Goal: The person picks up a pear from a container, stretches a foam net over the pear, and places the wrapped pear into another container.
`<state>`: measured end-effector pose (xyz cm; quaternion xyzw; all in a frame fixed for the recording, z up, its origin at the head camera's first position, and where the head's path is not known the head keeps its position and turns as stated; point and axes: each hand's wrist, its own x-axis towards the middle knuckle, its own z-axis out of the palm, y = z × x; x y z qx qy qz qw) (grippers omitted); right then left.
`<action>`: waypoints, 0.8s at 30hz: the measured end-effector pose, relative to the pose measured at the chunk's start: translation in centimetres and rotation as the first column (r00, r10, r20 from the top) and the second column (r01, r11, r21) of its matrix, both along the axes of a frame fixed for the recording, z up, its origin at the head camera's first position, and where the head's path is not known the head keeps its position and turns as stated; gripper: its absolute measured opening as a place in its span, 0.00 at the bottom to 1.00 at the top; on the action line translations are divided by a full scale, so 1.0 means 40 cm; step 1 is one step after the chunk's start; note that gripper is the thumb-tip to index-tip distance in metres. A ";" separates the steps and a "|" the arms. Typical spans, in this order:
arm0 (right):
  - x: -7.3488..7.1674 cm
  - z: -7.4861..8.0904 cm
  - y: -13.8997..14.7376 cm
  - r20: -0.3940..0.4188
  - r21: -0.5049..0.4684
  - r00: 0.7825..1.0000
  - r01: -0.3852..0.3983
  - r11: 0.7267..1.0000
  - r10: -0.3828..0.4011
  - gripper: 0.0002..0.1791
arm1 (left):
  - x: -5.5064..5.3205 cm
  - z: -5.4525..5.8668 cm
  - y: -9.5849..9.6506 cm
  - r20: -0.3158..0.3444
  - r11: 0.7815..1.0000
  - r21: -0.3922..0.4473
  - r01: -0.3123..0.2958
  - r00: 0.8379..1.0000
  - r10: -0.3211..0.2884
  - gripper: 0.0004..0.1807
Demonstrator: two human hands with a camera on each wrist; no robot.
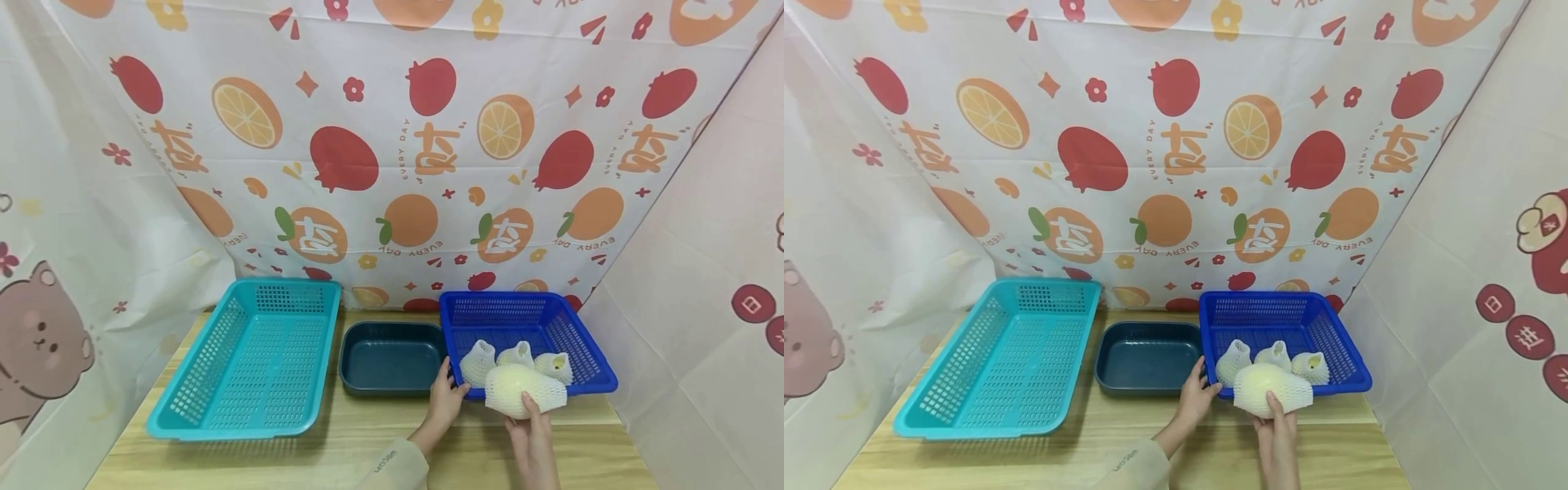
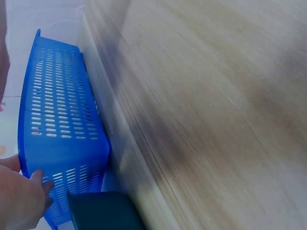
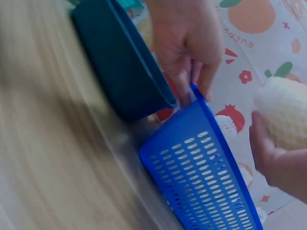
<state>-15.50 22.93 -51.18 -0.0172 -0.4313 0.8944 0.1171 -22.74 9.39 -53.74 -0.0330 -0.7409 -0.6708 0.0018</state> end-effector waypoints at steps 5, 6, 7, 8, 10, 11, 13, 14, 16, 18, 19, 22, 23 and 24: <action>-0.013 0.023 0.030 -0.172 -0.085 0.975 -0.158 0.984 0.141 0.21 | -0.003 -0.004 -0.001 0.004 1.000 0.003 0.002 1.000 -0.002 0.34; -0.017 0.026 0.037 -0.192 -0.078 0.969 -0.173 0.982 0.156 0.22 | -0.004 -0.005 -0.001 0.004 1.000 0.000 0.004 1.000 -0.004 0.34; -0.022 0.029 0.043 -0.197 -0.070 0.968 -0.172 0.983 0.155 0.22 | -0.004 -0.005 0.000 0.007 1.000 0.004 0.006 1.000 -0.006 0.34; -0.026 0.035 0.049 -0.188 -0.051 0.970 -0.164 0.985 0.152 0.22 | -0.005 -0.005 0.000 0.009 1.000 0.008 0.008 1.000 -0.008 0.34; -0.032 0.046 0.060 -0.133 0.026 0.982 -0.128 0.991 0.130 0.20 | -0.005 -0.005 0.001 0.008 1.000 0.012 0.010 1.000 -0.011 0.34; -0.036 0.054 0.064 -0.088 0.067 0.989 -0.109 0.992 0.115 0.19 | -0.004 -0.005 0.001 0.009 1.000 0.015 0.010 1.000 -0.010 0.34; -0.044 0.070 0.071 -0.011 0.100 0.996 -0.092 0.991 0.094 0.16 | -0.004 -0.005 0.001 0.011 1.000 0.022 0.008 1.000 -0.008 0.34; -0.049 0.077 0.075 0.019 0.104 0.996 -0.091 0.990 0.089 0.15 | -0.004 -0.004 0.001 0.011 1.000 0.021 0.008 1.000 -0.008 0.34; -0.061 0.092 0.082 0.055 0.083 0.995 -0.090 0.992 0.085 0.14 | -0.004 -0.003 0.001 0.011 1.000 0.017 0.006 1.000 -0.006 0.34; -0.077 0.108 0.088 0.067 0.043 0.995 -0.082 0.996 0.079 0.13 | -0.006 -0.003 0.000 0.013 1.000 0.016 0.003 1.000 -0.003 0.34; -0.085 0.116 0.092 0.074 0.037 0.995 -0.073 0.997 0.070 0.13 | -0.006 -0.003 0.001 0.014 1.000 0.015 0.002 1.000 -0.002 0.34; -0.111 0.148 0.103 0.108 0.059 0.993 -0.051 0.997 0.044 0.13 | -0.007 -0.003 0.002 0.015 1.000 0.018 -0.001 1.000 0.001 0.34; -0.121 0.161 0.105 0.134 0.083 0.991 -0.041 0.996 0.030 0.13 | -0.007 -0.003 0.003 0.016 1.000 0.020 0.000 1.000 0.000 0.34; -0.132 0.173 0.108 0.162 0.120 0.987 -0.037 0.992 0.017 0.13 | -0.007 -0.003 0.003 0.017 1.000 0.020 0.001 1.000 -0.001 0.34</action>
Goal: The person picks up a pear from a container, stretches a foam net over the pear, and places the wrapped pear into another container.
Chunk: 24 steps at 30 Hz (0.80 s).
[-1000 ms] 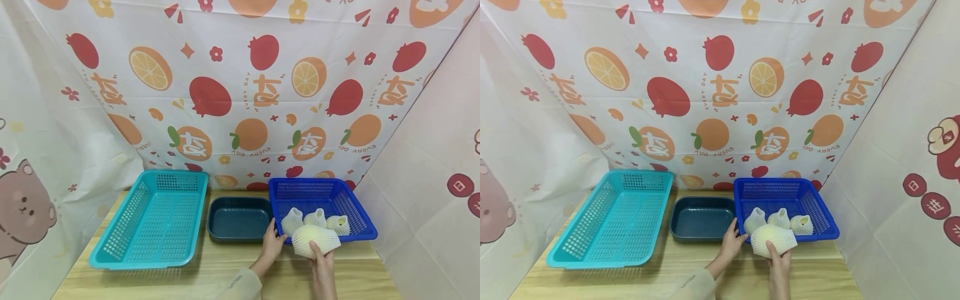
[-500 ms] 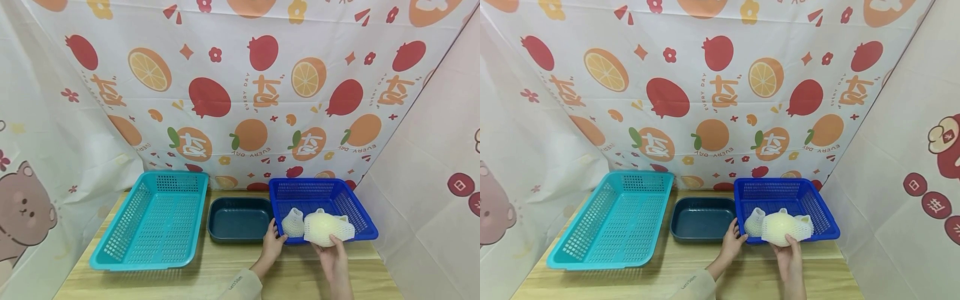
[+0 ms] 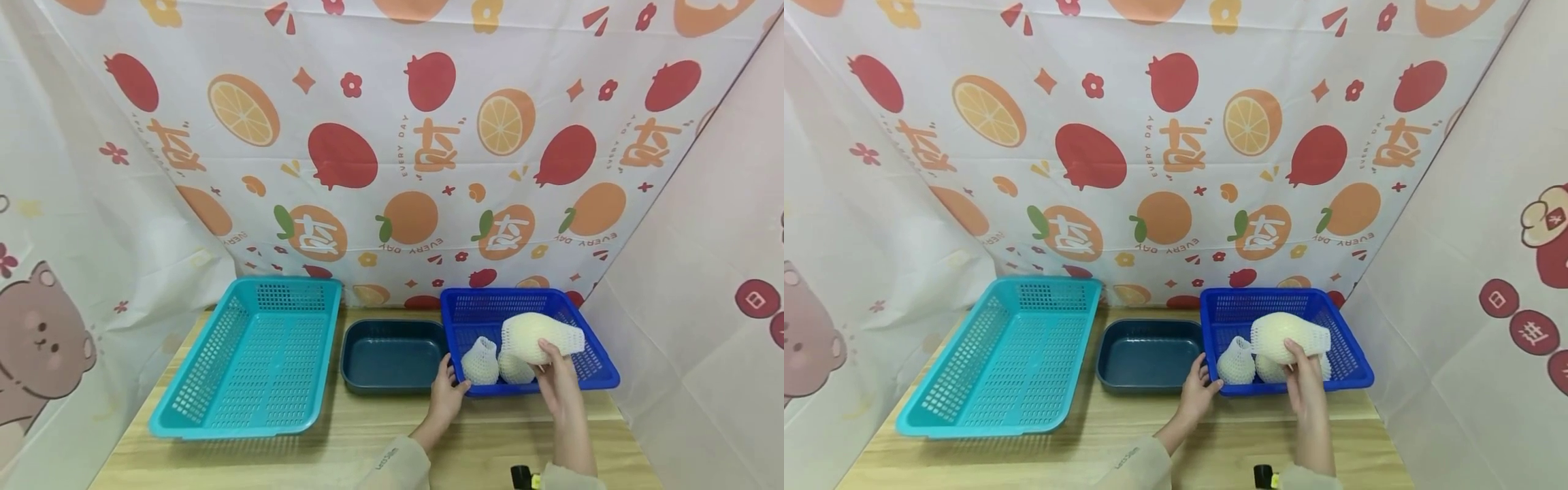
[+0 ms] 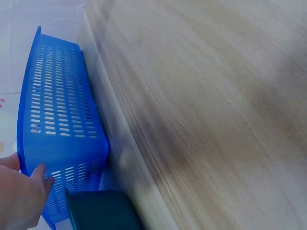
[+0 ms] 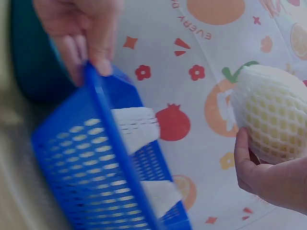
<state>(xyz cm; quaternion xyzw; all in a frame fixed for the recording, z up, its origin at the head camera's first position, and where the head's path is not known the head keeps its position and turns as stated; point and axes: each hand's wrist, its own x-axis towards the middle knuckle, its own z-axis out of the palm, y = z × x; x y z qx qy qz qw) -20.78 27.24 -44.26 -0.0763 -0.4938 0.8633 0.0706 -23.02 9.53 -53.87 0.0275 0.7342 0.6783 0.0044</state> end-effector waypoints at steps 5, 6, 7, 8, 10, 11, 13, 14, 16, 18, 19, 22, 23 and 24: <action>-0.076 0.060 -0.003 0.114 0.287 0.993 -0.009 0.958 -0.025 0.24 | -0.001 0.000 0.001 0.009 1.000 0.005 0.003 1.000 -0.003 0.33; -0.094 0.069 -0.005 0.132 0.344 0.991 -0.011 0.939 -0.037 0.28 | -0.002 0.000 0.001 0.010 1.000 0.008 0.003 1.000 -0.003 0.33; -0.114 0.077 -0.007 0.147 0.404 0.988 -0.016 0.915 -0.048 0.32 | -0.002 0.001 0.001 0.011 1.000 0.012 0.002 1.000 -0.002 0.33; -0.133 0.081 -0.008 0.158 0.457 0.985 -0.016 0.890 -0.064 0.36 | -0.002 0.001 0.001 0.013 1.000 0.016 0.001 1.000 -0.002 0.33; -0.171 0.086 -0.010 0.173 0.564 0.980 -0.013 0.826 -0.103 0.42 | -0.001 0.004 0.001 0.016 1.000 0.026 0.003 1.000 -0.003 0.33; -0.191 0.084 -0.010 0.175 0.615 0.977 -0.013 0.788 -0.120 0.45 | -0.001 0.005 0.000 0.018 1.000 0.029 0.004 1.000 -0.005 0.33; -0.227 0.072 -0.009 0.174 0.726 0.971 -0.016 0.688 -0.162 0.50 | 0.000 0.007 0.000 0.019 0.999 0.033 0.007 1.000 -0.007 0.33; -0.244 0.063 -0.009 0.173 0.769 0.968 -0.017 0.639 -0.183 0.51 | 0.000 0.007 0.001 0.019 0.999 0.032 0.007 1.000 -0.008 0.33; -0.274 0.042 -0.007 0.190 0.844 0.958 -0.048 0.535 -0.215 0.54 | 0.001 0.006 0.001 0.020 0.999 0.036 0.010 1.000 -0.010 0.33; -0.297 0.019 -0.006 0.223 0.895 0.946 -0.102 0.435 -0.235 0.55 | 0.001 0.005 0.002 0.016 0.999 0.038 0.011 1.000 -0.012 0.33; -0.307 0.007 -0.005 0.239 0.908 0.942 -0.131 0.398 -0.235 0.55 | 0.000 0.005 0.001 0.016 0.999 0.041 0.011 1.000 -0.011 0.33; -0.333 -0.026 -0.003 0.285 0.929 0.930 -0.207 0.306 -0.234 0.56 | 0.000 0.004 0.000 0.008 0.999 0.041 0.011 1.000 -0.011 0.33; -0.339 -0.036 -0.003 0.295 0.931 0.927 -0.225 0.287 -0.232 0.56 | 0.000 0.004 0.000 0.008 0.999 0.041 0.010 1.000 -0.011 0.33; -0.344 -0.045 -0.004 0.306 0.932 0.923 -0.240 0.271 -0.233 0.56 | -0.001 0.004 -0.001 0.006 0.999 0.039 0.010 1.000 -0.010 0.33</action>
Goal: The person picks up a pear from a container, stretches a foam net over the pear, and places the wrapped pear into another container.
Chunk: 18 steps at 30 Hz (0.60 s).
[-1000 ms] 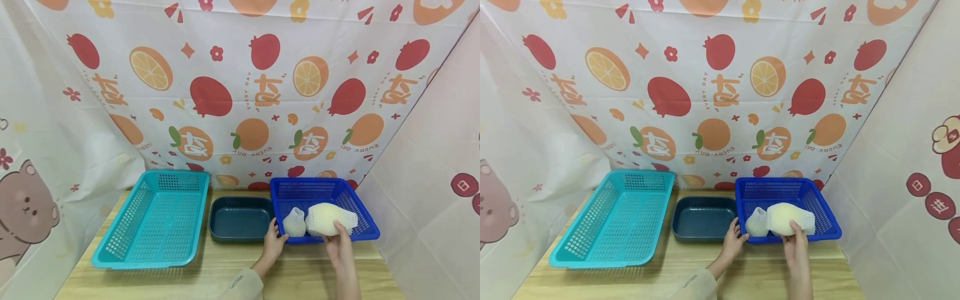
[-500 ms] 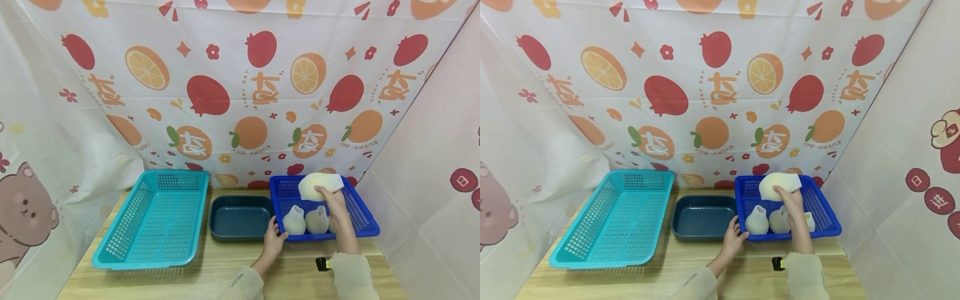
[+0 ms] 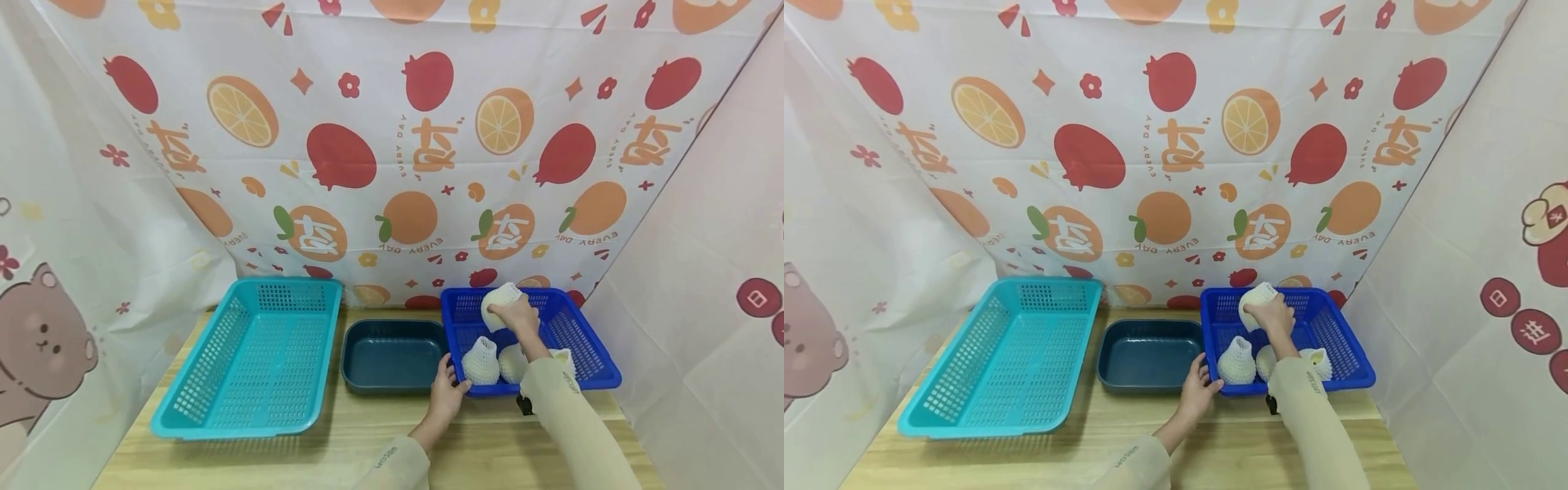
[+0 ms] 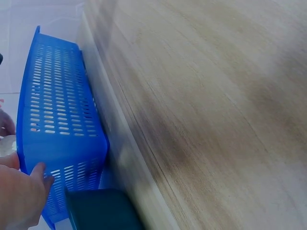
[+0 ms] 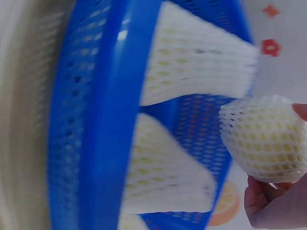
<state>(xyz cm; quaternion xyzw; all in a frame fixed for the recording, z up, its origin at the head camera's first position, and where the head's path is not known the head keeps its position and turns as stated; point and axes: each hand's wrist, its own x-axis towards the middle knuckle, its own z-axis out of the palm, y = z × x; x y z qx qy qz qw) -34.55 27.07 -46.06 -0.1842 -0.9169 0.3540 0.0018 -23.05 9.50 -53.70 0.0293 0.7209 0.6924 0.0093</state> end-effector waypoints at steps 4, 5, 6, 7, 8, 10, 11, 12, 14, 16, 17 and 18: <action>-0.010 -0.033 -0.009 0.077 0.060 0.997 -0.026 0.998 0.022 0.56 | 0.001 -0.001 -0.003 0.004 1.000 0.000 0.001 1.000 -0.001 0.34; -0.011 -0.039 -0.011 0.097 0.070 0.995 -0.034 0.997 0.027 0.56 | 0.000 0.000 -0.003 0.007 1.000 0.002 0.003 1.000 -0.003 0.34; -0.011 -0.044 -0.013 0.115 0.077 0.993 -0.038 0.996 0.029 0.57 | 0.000 0.000 -0.003 0.006 1.000 0.002 0.004 1.000 -0.004 0.34; -0.010 -0.050 -0.014 0.131 0.083 0.991 -0.044 0.996 0.033 0.57 | 0.000 -0.001 -0.003 0.007 1.000 0.005 0.005 1.000 -0.005 0.34; -0.010 -0.055 -0.015 0.144 0.083 0.989 -0.047 0.995 0.034 0.56 | 0.000 0.000 -0.003 0.009 1.000 0.004 0.007 1.000 -0.007 0.34; -0.008 -0.063 -0.014 0.165 0.075 0.985 -0.056 0.996 0.043 0.56 | 0.000 -0.002 -0.004 0.011 1.000 0.004 0.007 1.000 -0.007 0.33; -0.006 -0.066 -0.014 0.173 0.071 0.984 -0.060 0.996 0.047 0.56 | 0.000 -0.001 -0.004 0.014 1.000 0.006 0.006 1.000 -0.006 0.33; -0.005 -0.068 -0.014 0.179 0.070 0.982 -0.066 0.995 0.053 0.56 | 0.000 -0.002 -0.004 0.015 1.000 0.007 0.005 1.000 -0.005 0.33; -0.002 -0.072 -0.015 0.194 0.073 0.979 -0.080 0.994 0.065 0.55 | 0.001 -0.001 -0.005 0.021 1.000 0.006 0.005 1.000 -0.005 0.33; 0.001 -0.076 -0.018 0.203 0.094 0.976 -0.099 0.991 0.078 0.55 | 0.001 0.000 -0.004 0.022 1.000 0.009 0.006 1.000 -0.007 0.33; 0.002 -0.080 -0.019 0.210 0.110 0.974 -0.108 0.988 0.083 0.54 | 0.001 0.000 -0.004 0.024 1.000 0.013 0.008 1.000 -0.008 0.33; 0.004 -0.084 -0.019 0.214 0.126 0.973 -0.120 0.985 0.091 0.54 | 0.001 0.000 -0.003 0.022 1.000 0.015 0.010 1.000 -0.010 0.33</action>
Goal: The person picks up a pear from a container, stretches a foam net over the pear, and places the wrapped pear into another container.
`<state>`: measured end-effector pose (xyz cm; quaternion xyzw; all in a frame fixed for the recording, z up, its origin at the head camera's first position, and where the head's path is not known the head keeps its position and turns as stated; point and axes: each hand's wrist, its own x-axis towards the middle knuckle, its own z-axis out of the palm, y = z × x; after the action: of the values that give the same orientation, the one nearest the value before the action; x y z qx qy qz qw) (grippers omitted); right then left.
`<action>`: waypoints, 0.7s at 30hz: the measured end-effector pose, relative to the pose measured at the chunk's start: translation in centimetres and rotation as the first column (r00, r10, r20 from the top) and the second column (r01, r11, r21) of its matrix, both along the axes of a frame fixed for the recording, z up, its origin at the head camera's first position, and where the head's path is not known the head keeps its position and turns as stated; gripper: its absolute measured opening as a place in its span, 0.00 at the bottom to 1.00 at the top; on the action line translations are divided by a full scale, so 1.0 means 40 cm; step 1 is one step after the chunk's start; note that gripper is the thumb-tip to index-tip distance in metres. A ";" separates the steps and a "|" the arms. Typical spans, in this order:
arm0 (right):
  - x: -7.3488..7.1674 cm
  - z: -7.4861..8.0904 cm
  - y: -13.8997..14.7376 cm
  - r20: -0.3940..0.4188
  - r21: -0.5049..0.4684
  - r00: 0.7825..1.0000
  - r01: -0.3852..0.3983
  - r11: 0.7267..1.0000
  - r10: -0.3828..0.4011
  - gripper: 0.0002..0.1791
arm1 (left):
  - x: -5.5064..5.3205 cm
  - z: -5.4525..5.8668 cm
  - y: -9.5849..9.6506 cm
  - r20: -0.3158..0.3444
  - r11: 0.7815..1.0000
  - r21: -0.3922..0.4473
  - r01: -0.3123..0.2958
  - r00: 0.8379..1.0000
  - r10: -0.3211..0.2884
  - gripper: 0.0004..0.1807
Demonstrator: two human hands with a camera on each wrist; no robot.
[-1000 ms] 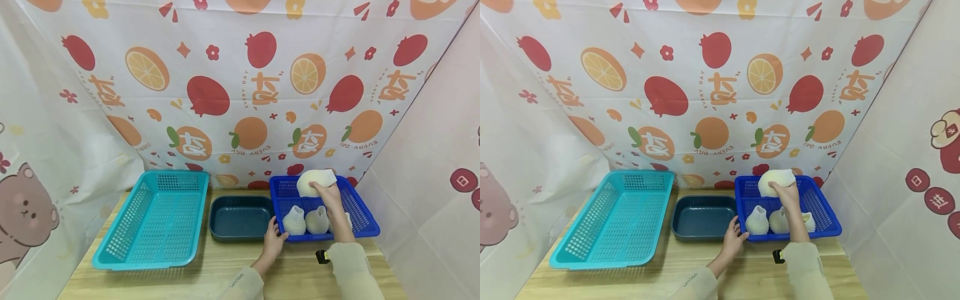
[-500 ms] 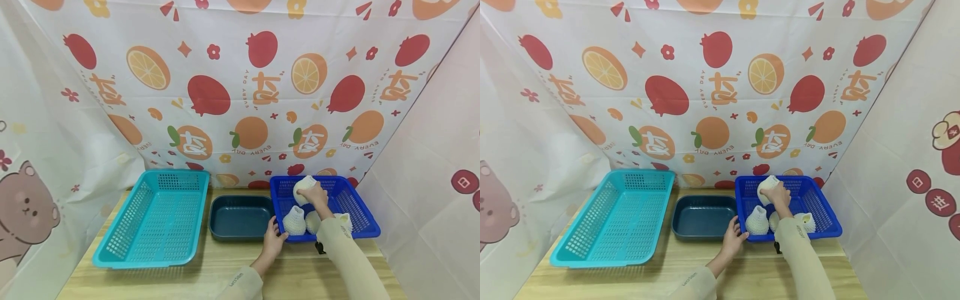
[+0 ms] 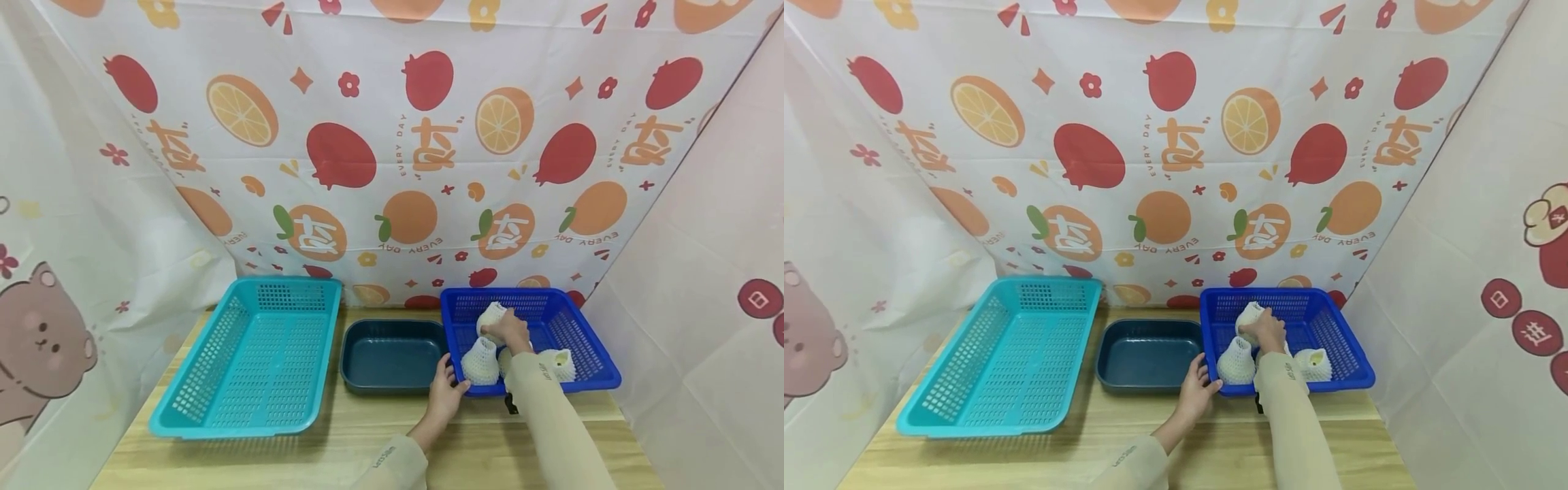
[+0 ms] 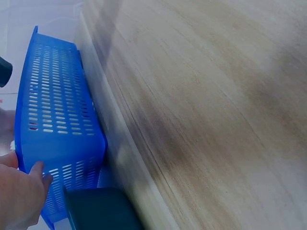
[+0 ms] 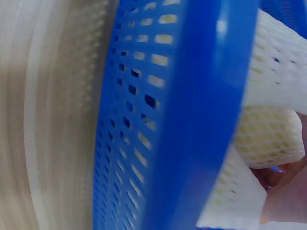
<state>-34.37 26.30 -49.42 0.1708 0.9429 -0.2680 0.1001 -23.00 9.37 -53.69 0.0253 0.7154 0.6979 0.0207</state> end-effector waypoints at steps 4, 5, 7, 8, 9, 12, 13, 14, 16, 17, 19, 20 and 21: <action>0.008 -0.023 0.001 0.008 0.061 0.999 -0.052 0.997 0.051 0.51 | 0.002 0.001 0.002 -0.006 1.000 0.004 0.012 1.000 -0.011 0.34; 0.009 -0.030 0.003 0.010 0.072 0.998 -0.062 0.995 0.062 0.49 | 0.003 0.002 0.003 -0.007 1.000 0.001 0.015 1.000 -0.015 0.34; 0.011 -0.042 0.007 0.005 0.089 0.996 -0.089 0.992 0.089 0.47 | 0.006 0.004 0.005 -0.005 1.000 -0.003 0.019 1.000 -0.019 0.34; 0.011 -0.047 0.008 0.000 0.098 0.995 -0.104 0.990 0.104 0.47 | 0.007 0.004 0.005 -0.004 1.000 -0.004 0.019 1.000 -0.019 0.34; 0.010 -0.051 0.010 -0.005 0.100 0.993 -0.116 0.988 0.117 0.46 | 0.008 0.004 0.006 -0.001 1.000 -0.006 0.018 1.000 -0.018 0.34; 0.007 -0.055 0.017 -0.017 0.088 0.987 -0.158 0.983 0.160 0.45 | 0.010 0.007 0.006 -0.003 1.000 -0.006 0.010 1.000 -0.010 0.34; 0.007 -0.053 0.019 -0.013 0.078 0.985 -0.170 0.982 0.171 0.46 | 0.010 0.007 0.005 -0.004 1.000 -0.003 0.009 1.000 -0.009 0.34; 0.007 -0.050 0.020 -0.003 0.065 0.984 -0.180 0.982 0.181 0.47 | 0.009 0.007 0.004 -0.006 1.000 -0.002 0.008 1.000 -0.008 0.34; 0.008 -0.043 0.023 0.026 0.055 0.980 -0.200 0.978 0.198 0.47 | 0.008 0.008 0.002 -0.010 1.000 0.001 0.007 1.000 -0.007 0.34; 0.008 -0.041 0.024 0.041 0.048 0.978 -0.206 0.977 0.204 0.47 | 0.007 0.008 0.000 -0.010 1.000 0.001 0.006 1.000 -0.006 0.34; 0.008 -0.037 0.026 0.060 0.039 0.975 -0.215 0.976 0.213 0.49 | 0.005 0.008 -0.002 -0.010 1.000 -0.001 0.005 1.000 -0.005 0.34; 0.007 -0.036 0.027 0.062 0.037 0.974 -0.222 0.974 0.220 0.49 | 0.005 0.008 -0.003 -0.011 1.000 -0.005 0.005 1.000 -0.005 0.33; 0.006 -0.038 0.028 0.062 0.037 0.972 -0.231 0.972 0.228 0.49 | 0.005 0.008 -0.004 -0.009 1.000 -0.005 0.004 1.000 -0.004 0.33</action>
<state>-34.14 27.44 -50.94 0.0703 0.9586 -0.2289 0.1538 -22.81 9.21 -53.36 0.0299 0.7171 0.6960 0.0190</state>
